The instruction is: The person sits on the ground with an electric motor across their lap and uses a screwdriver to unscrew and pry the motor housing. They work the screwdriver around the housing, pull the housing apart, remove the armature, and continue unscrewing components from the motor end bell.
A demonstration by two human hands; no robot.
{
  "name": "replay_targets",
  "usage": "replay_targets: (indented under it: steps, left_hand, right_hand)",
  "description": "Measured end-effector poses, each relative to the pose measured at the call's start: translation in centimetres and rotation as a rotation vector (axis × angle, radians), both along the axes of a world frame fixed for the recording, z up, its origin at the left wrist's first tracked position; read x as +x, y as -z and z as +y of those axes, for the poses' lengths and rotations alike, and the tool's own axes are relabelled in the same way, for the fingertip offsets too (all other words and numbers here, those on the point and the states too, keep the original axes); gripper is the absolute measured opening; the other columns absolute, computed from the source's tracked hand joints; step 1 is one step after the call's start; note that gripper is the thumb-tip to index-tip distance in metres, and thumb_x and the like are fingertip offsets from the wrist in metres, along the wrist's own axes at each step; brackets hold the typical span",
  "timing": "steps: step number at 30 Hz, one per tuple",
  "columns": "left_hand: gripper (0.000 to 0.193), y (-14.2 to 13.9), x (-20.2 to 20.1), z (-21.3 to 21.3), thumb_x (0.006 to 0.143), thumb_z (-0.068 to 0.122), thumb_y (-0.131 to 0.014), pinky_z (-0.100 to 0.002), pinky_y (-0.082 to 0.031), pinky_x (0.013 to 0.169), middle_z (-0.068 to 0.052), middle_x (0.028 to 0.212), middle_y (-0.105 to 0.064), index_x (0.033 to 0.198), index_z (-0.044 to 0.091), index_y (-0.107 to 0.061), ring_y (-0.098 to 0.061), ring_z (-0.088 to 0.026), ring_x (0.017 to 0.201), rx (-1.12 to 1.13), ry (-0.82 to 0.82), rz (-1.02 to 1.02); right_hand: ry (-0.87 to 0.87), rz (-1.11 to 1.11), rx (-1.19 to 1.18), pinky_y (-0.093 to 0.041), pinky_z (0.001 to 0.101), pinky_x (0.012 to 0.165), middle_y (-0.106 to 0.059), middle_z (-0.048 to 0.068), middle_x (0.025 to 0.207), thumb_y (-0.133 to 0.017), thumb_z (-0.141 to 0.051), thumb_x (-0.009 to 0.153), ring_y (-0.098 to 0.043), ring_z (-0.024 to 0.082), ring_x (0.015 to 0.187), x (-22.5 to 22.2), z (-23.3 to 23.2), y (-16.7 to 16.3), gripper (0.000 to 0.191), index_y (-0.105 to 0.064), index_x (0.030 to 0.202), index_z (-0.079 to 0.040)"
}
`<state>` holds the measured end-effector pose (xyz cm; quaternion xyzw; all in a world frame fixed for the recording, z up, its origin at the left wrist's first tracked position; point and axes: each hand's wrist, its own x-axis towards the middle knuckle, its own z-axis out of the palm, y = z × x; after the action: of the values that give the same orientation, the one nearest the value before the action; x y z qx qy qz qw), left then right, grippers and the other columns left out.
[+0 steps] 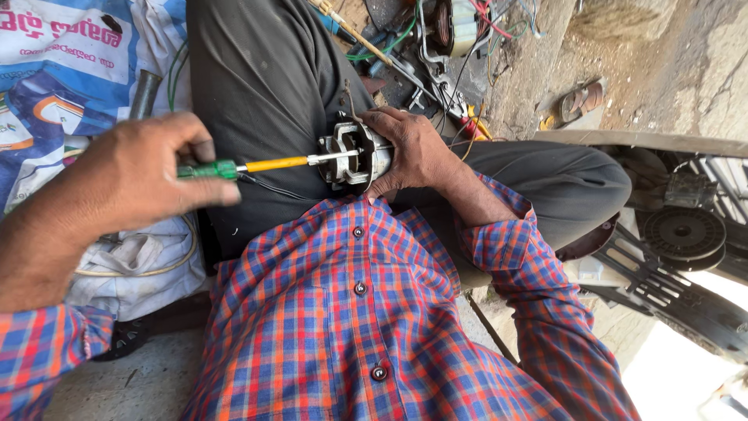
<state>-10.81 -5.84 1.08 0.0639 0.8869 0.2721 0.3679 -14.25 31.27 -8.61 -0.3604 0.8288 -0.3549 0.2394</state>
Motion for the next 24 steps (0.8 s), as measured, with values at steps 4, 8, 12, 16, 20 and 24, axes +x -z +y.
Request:
replay_targets:
  steps: [4, 8, 12, 16, 20, 24]
  left_hand:
    - [0.047, 0.3, 0.4, 0.2, 0.098, 0.051, -0.064, -0.041, -0.06, 0.058, -0.011, 0.068, -0.074, 0.095, 0.007, -0.078, -0.074, -0.025, 0.061, -0.106, -0.129, -0.213]
    - [0.05, 0.4, 0.4, 0.5, 0.083, 0.052, -0.074, -0.038, -0.059, 0.059, -0.011, 0.077, -0.074, 0.099, 0.005, -0.078, -0.073, -0.025, 0.068, 0.003, -0.027, -0.08]
    - [0.045, -1.1, 1.1, -0.2, 0.083, 0.048, -0.081, -0.042, -0.056, 0.06, -0.013, 0.076, -0.075, 0.102, 0.008, -0.078, -0.072, -0.03, 0.064, -0.041, -0.039, 0.043]
    - [0.032, -2.6, 3.8, -0.1, 0.086, 0.028, -0.082, -0.037, -0.057, 0.069, -0.011, 0.091, -0.075, 0.111, 0.007, -0.077, -0.073, -0.026, 0.078, 0.183, -0.073, 0.408]
    - [0.035, -2.2, 5.8, 0.5, 0.082, 0.019, -0.088, -0.034, -0.056, 0.064, -0.01, 0.088, -0.073, 0.112, 0.007, -0.077, -0.071, -0.023, 0.072, 0.198, -0.146, 0.428]
    - [0.038, -1.0, 6.1, 0.6, 0.077, 0.018, -0.09, -0.034, -0.055, 0.062, -0.008, 0.082, -0.071, 0.112, 0.008, -0.079, -0.068, -0.021, 0.069, 0.244, -0.099, 0.485]
  right_hand:
    - [0.002, 0.025, 0.013, -0.054, 0.047, 0.103, -0.067, 0.019, 0.13, -0.094, -0.071, 0.038, -0.067, 0.039, 0.119, 0.2, -0.1, 0.1, 0.129, -0.058, 0.139, 0.0]
    - [0.015, 0.008, 0.014, -0.055, 0.0464, 0.103, -0.067, 0.02, 0.131, -0.094, -0.07, 0.038, -0.067, 0.04, 0.119, 0.2, -0.2, 0.1, 0.129, -0.058, 0.14, 0.0]
    - [0.007, 0.012, 0.025, -0.054, 0.0469, 0.102, -0.067, 0.02, 0.13, -0.095, -0.068, 0.037, -0.067, 0.04, 0.118, 0.2, -0.3, 0.0, 0.128, -0.059, 0.139, 0.001]
    - [0.013, -0.026, 0.008, -0.054, 0.0454, 0.103, -0.067, 0.021, 0.132, -0.097, -0.064, 0.043, -0.067, 0.041, 0.12, 0.1, 0.1, 0.1, 0.123, -0.059, 0.14, 0.002]
    - [0.001, 0.013, -0.014, -0.054, 0.0451, 0.106, -0.065, 0.023, 0.134, -0.097, -0.063, 0.042, -0.066, 0.043, 0.123, 0.0, 0.2, 0.2, 0.124, -0.059, 0.139, 0.004]
    - [0.019, -0.025, 0.015, -0.056, 0.0447, 0.103, -0.067, 0.021, 0.132, -0.094, -0.067, 0.037, -0.068, 0.04, 0.121, 0.0, 0.0, 0.3, 0.129, -0.059, 0.138, 0.004]
